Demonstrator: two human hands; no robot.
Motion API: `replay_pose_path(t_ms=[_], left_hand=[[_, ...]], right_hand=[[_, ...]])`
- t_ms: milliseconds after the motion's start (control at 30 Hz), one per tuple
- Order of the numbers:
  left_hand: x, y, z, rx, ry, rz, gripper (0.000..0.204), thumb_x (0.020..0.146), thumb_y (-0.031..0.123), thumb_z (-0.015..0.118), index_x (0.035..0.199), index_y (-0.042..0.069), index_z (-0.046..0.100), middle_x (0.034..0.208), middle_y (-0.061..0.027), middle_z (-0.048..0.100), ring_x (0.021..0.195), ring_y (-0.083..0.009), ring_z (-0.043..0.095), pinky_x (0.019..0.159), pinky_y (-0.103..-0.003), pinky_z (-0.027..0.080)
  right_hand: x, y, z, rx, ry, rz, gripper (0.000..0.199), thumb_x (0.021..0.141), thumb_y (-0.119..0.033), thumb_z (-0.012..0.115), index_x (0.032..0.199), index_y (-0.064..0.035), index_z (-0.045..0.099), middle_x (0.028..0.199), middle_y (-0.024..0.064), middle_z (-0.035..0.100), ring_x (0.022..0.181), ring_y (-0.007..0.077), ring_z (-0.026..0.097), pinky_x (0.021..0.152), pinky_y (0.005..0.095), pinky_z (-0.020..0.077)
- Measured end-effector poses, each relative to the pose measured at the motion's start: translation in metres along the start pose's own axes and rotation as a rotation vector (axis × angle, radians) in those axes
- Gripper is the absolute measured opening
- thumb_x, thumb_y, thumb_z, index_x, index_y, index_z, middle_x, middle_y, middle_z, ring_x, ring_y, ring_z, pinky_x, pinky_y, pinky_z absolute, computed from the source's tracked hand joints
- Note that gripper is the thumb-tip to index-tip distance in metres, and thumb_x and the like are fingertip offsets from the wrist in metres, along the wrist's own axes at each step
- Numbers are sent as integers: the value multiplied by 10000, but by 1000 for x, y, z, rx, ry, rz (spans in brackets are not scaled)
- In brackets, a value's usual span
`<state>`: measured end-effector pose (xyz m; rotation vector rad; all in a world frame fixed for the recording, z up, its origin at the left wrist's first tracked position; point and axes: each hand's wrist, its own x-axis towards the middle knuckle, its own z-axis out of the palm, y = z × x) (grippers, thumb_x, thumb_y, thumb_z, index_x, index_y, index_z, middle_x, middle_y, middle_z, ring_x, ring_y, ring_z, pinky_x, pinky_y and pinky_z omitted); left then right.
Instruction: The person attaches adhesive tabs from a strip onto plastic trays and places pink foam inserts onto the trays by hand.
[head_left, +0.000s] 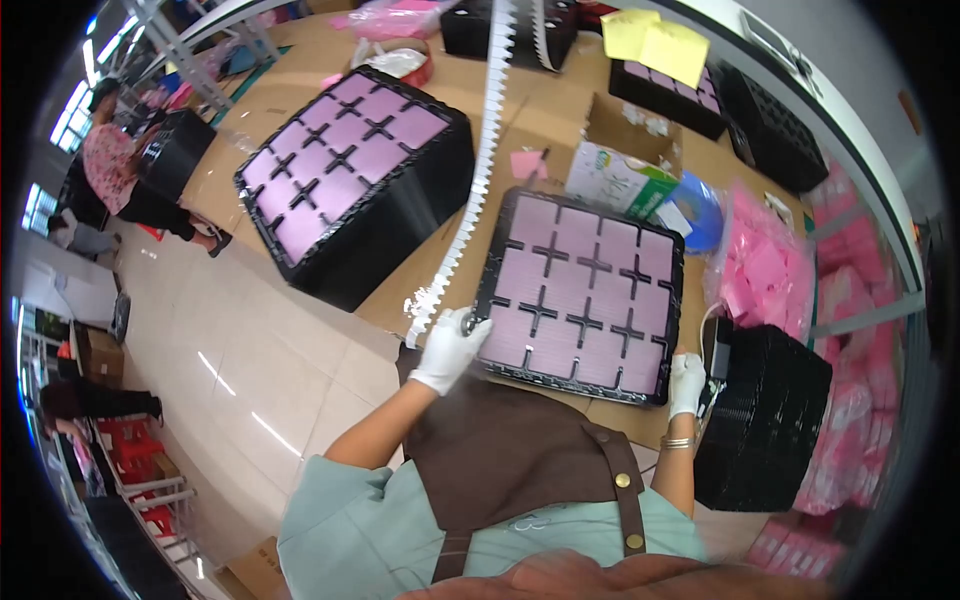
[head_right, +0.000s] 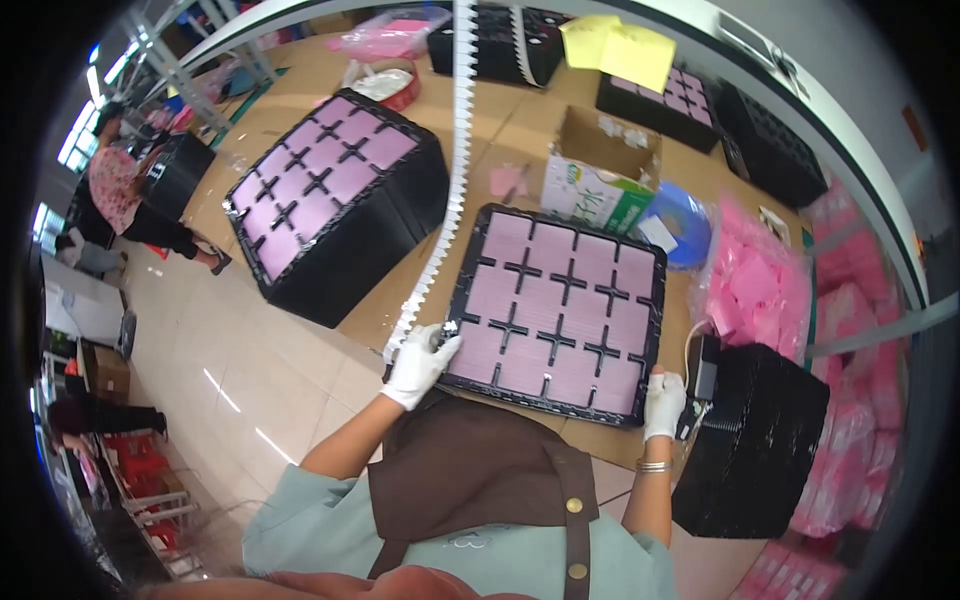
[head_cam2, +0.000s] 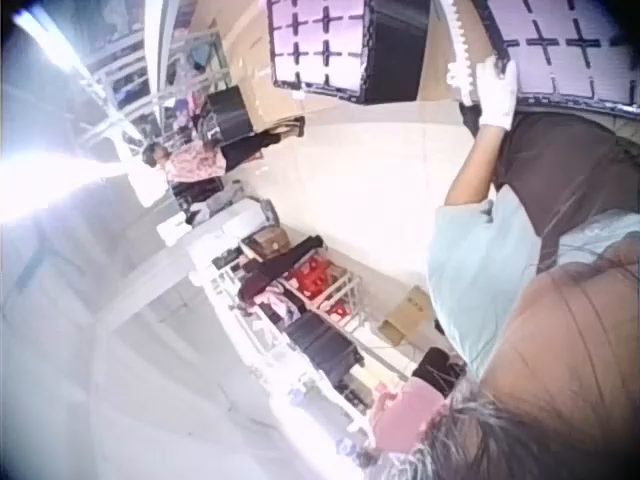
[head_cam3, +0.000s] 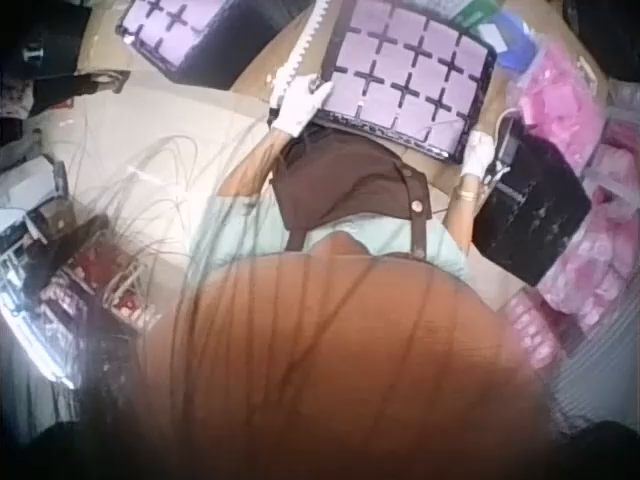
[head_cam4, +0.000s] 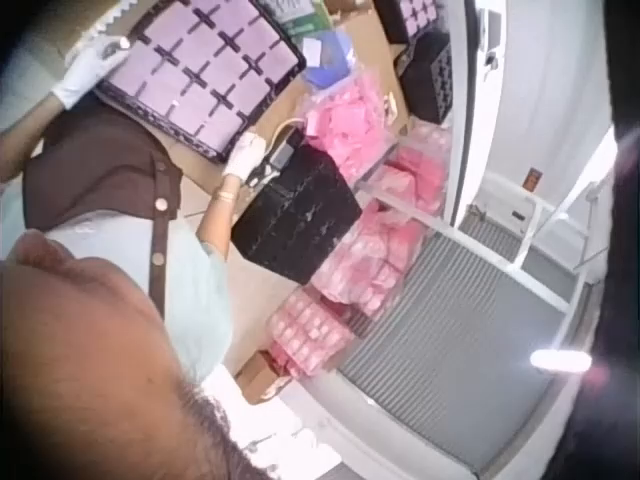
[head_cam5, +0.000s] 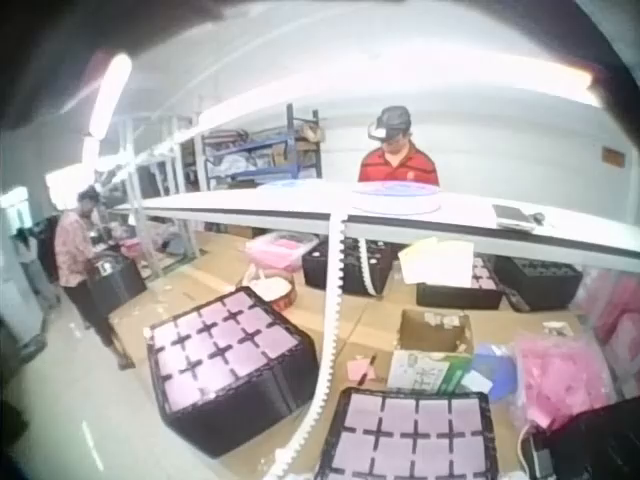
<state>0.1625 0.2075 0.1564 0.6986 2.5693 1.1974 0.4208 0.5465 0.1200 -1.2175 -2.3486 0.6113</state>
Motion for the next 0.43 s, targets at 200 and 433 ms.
replay_pose_path(t_ms=[200,433], left_hand=[[-18,16,3,-132,180,-91,352,778,264,728,956,-21,622,869,-156,602,788,-299,610,736,-375,498],[-69,26,-116,-848,288,-299,484,869,158,659,1273,4,444,1261,-127,520,1199,-154,457,1032,-285,340]], right_hand=[[7,5,-16,235,15,164,469,949,-358,553,639,-23,441,607,12,406,572,133,413,523,354,333],[-9,-108,-66,1037,-231,-19,735,900,-641,466,1262,-10,574,930,35,618,688,85,496,618,215,373]])
